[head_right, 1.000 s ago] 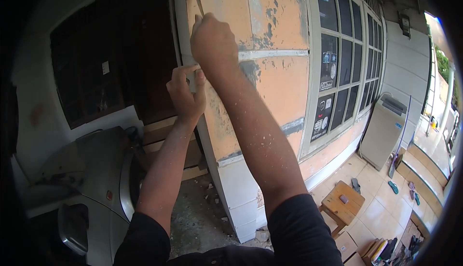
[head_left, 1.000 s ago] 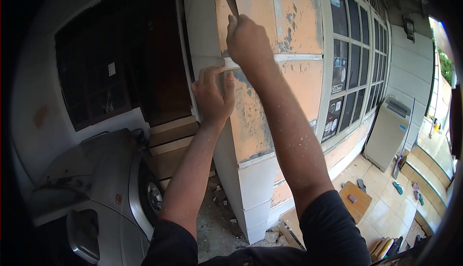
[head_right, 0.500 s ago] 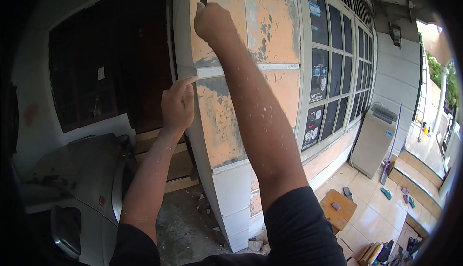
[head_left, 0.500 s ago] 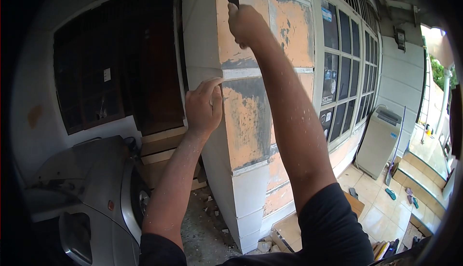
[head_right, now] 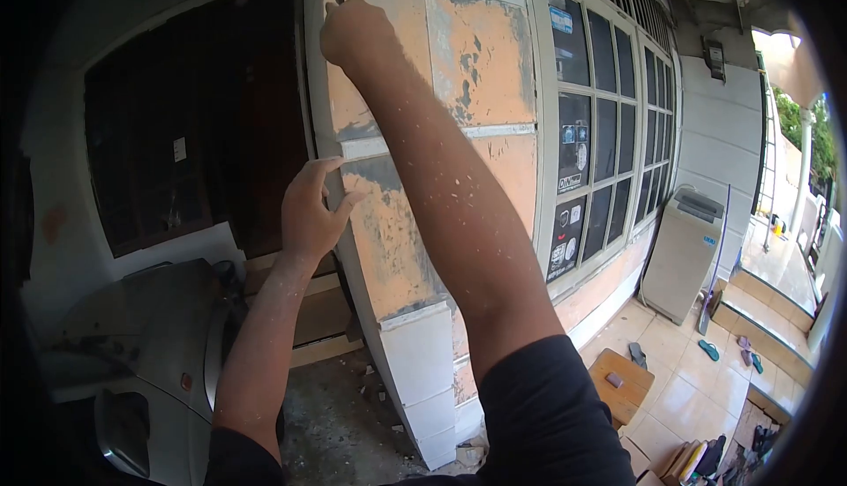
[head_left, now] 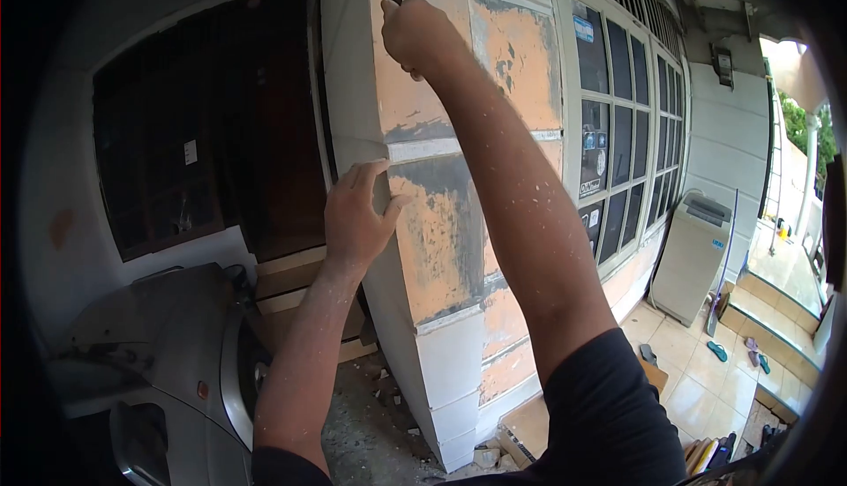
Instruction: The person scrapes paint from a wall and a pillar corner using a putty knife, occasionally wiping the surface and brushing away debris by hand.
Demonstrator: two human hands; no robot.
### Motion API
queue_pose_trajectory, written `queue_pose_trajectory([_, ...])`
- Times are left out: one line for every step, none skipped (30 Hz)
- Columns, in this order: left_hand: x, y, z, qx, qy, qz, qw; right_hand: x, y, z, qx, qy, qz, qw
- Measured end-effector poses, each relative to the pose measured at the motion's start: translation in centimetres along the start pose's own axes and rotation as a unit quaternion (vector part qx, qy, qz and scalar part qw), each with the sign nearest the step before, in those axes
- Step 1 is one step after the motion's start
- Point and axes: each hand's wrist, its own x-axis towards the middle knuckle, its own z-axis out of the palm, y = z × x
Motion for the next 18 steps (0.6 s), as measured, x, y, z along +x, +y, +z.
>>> queue_pose_trajectory([-0.3,0.1,0.2,-0.009,0.009,-0.009,1.0,-0.5,0.1,-0.6,-0.018,-0.043,0.018,0.999])
queue_pose_trajectory([-0.8,0.2,0.4,-0.02,0.016,-0.019,0.999,-2.0,2.7,0.9,-0.05,0.005,-0.046,0.998])
queue_pose_trajectory([-1.1,0.4,0.3,-0.022,0.012,-0.022,0.999,-4.6,5.4,2.4,-0.083,0.053,-0.111,0.989])
queue_pose_trajectory([-1.1,0.8,0.0,-0.033,-0.001,-0.045,0.998,-9.1,4.2,1.2,-0.097,-0.009,0.004,0.995])
queue_pose_trajectory([-0.9,1.2,0.0,-0.045,-0.01,-0.068,0.997,-12.6,5.6,1.6,-0.065,-0.01,0.003,0.998])
queue_pose_trajectory([-0.9,1.3,0.4,-0.05,-0.004,-0.069,0.996,-15.6,5.7,1.5,-0.092,-0.063,0.077,0.991])
queue_pose_trajectory([-0.9,1.2,0.7,-0.056,0.01,-0.064,0.996,-18.1,6.5,1.7,-0.065,-0.073,0.084,0.992])
queue_pose_trajectory([-1.0,1.1,0.9,-0.058,0.021,-0.06,0.996,-19.3,6.5,1.6,-0.057,-0.089,0.1,0.989])
queue_pose_trajectory([-1.1,0.9,1.1,-0.053,0.017,-0.062,0.996,-19.0,6.6,1.6,-0.047,-0.084,0.085,0.992])
queue_pose_trajectory([-1.0,0.6,1.3,-0.047,0.02,-0.057,0.997,-18.3,6.6,1.7,-0.035,-0.078,0.072,0.994])
queue_pose_trajectory([-0.8,0.5,1.4,-0.042,0.023,-0.049,0.998,-16.7,6.0,1.4,-0.026,-0.067,0.05,0.996])
queue_pose_trajectory([-0.7,0.7,1.4,-0.039,0.021,-0.045,0.998,-14.3,5.5,1.1,-0.019,-0.054,0.026,0.998])
queue_pose_trajectory([-0.8,0.9,1.3,-0.043,0.02,-0.058,0.997,-11.6,5.5,1.2,-0.016,-0.017,-0.005,1.0])
queue_pose_trajectory([-0.8,1.0,1.3,-0.048,0.022,-0.072,0.996,-8.7,5.4,1.3,-0.015,0.019,-0.038,0.999])
queue_pose_trajectory([-0.8,0.9,1.3,-0.047,0.028,-0.069,0.996,-5.4,5.7,1.5,-0.036,0.048,-0.079,0.995])
queue_pose_trajectory([-1.0,0.7,1.6,-0.061,0.035,-0.066,0.995,-2.4,5.9,1.6,-0.058,0.075,-0.118,0.988])
queue_pose_trajectory([-1.0,0.5,1.7,-0.074,0.042,-0.064,0.994,0.3,5.2,1.1,-0.045,0.04,-0.092,0.994])
queue_pose_trajectory([-0.8,0.3,1.9,-0.072,0.043,-0.064,0.994,2.1,4.2,0.3,-0.03,0.002,-0.063,0.998])
